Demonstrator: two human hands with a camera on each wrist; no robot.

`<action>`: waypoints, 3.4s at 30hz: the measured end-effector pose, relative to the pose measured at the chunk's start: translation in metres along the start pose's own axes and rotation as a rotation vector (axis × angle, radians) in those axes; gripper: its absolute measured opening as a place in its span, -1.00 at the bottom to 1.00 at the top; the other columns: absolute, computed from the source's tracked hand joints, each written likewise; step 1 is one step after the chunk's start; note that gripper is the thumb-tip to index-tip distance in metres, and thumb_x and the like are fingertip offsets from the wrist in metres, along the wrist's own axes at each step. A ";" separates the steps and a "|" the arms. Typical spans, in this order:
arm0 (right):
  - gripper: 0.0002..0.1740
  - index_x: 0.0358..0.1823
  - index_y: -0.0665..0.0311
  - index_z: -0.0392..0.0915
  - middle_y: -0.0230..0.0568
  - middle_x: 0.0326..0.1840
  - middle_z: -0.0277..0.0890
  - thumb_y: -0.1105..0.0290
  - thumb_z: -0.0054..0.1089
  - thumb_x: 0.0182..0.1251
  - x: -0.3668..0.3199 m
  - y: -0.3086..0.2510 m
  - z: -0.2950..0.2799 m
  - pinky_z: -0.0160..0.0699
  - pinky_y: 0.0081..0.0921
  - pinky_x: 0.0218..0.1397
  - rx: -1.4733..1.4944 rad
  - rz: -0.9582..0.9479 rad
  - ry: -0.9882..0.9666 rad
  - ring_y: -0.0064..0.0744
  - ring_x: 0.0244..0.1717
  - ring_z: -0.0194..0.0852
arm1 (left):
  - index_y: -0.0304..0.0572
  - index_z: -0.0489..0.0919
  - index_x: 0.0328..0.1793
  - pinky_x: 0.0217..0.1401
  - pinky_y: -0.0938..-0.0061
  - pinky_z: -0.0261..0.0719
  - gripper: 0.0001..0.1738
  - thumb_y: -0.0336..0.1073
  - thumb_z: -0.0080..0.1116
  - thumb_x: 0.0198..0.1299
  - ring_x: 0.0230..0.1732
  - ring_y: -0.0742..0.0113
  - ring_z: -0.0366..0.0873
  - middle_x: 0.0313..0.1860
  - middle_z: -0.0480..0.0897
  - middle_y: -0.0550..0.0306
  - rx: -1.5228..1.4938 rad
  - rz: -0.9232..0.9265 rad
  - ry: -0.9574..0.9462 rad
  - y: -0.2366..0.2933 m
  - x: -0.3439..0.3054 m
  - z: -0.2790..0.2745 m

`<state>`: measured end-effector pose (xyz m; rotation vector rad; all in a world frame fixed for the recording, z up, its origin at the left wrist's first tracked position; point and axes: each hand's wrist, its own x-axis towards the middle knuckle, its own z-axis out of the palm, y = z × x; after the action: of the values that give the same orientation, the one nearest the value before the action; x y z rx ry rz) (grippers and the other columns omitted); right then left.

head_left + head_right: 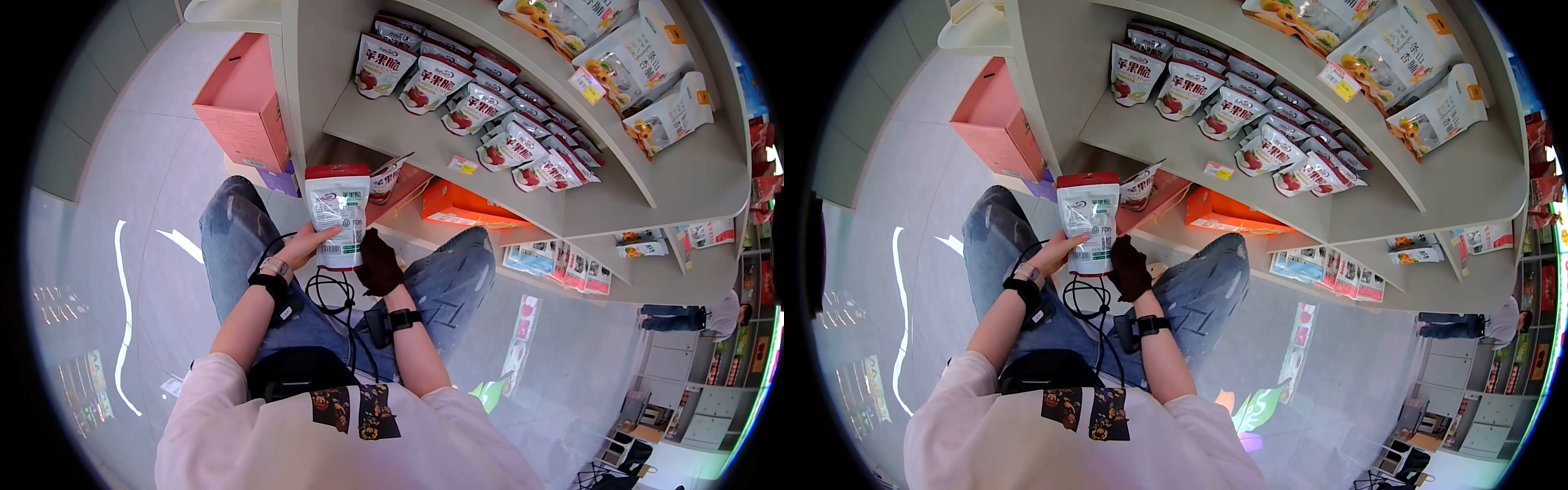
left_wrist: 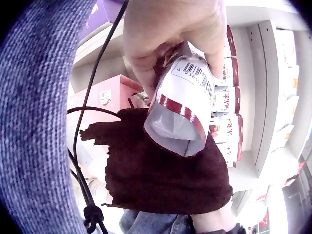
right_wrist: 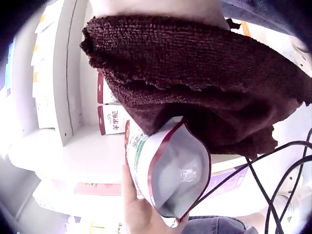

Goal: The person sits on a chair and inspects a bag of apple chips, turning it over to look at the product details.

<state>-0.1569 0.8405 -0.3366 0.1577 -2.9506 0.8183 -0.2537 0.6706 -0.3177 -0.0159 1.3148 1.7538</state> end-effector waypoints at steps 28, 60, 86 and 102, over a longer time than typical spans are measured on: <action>-0.57 0.00 0.32 0.34 0.03 -0.02 0.40 0.39 0.02 0.03 -0.017 0.033 0.037 0.41 -0.22 -0.02 -0.028 -0.108 0.197 0.03 -0.05 0.40 | -0.36 0.19 0.25 0.16 0.47 0.32 -0.33 -0.15 0.17 0.10 0.12 0.32 0.37 0.12 0.41 0.04 0.124 -0.098 -0.096 -0.004 0.001 0.003; -0.71 -0.07 0.35 0.32 0.07 -0.11 0.39 0.40 -0.14 0.19 -0.007 0.027 0.034 0.42 -0.27 -0.07 0.168 0.062 0.174 0.03 -0.08 0.39 | -0.28 0.25 0.25 0.20 0.39 0.27 -0.31 -0.09 0.20 0.06 0.15 0.26 0.36 0.13 0.42 0.03 0.255 -0.068 -0.126 -0.013 0.004 0.001; -0.71 -0.14 0.32 0.31 0.06 -0.20 0.40 0.37 -0.06 0.11 -0.005 0.025 0.029 0.41 -0.23 -0.14 0.178 0.121 0.165 0.06 -0.14 0.39 | -0.25 0.21 0.28 0.21 0.42 0.24 -0.32 -0.12 0.17 0.09 0.17 0.29 0.33 0.16 0.40 0.08 0.302 -0.124 -0.156 -0.004 -0.001 0.006; -0.62 -0.11 0.33 0.29 0.06 -0.21 0.37 0.40 0.04 -0.01 -0.006 0.067 0.095 0.42 -0.23 -0.16 0.661 0.208 0.216 0.07 -0.15 0.38 | -0.27 0.19 0.28 0.23 0.39 0.22 -0.29 -0.11 0.19 0.07 0.18 0.27 0.32 0.16 0.39 0.06 0.296 -0.141 -0.133 -0.005 0.000 0.005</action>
<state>-0.1635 0.8490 -0.4526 -0.1949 -2.4159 1.6902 -0.2477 0.6747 -0.3196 0.1685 1.4267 1.4057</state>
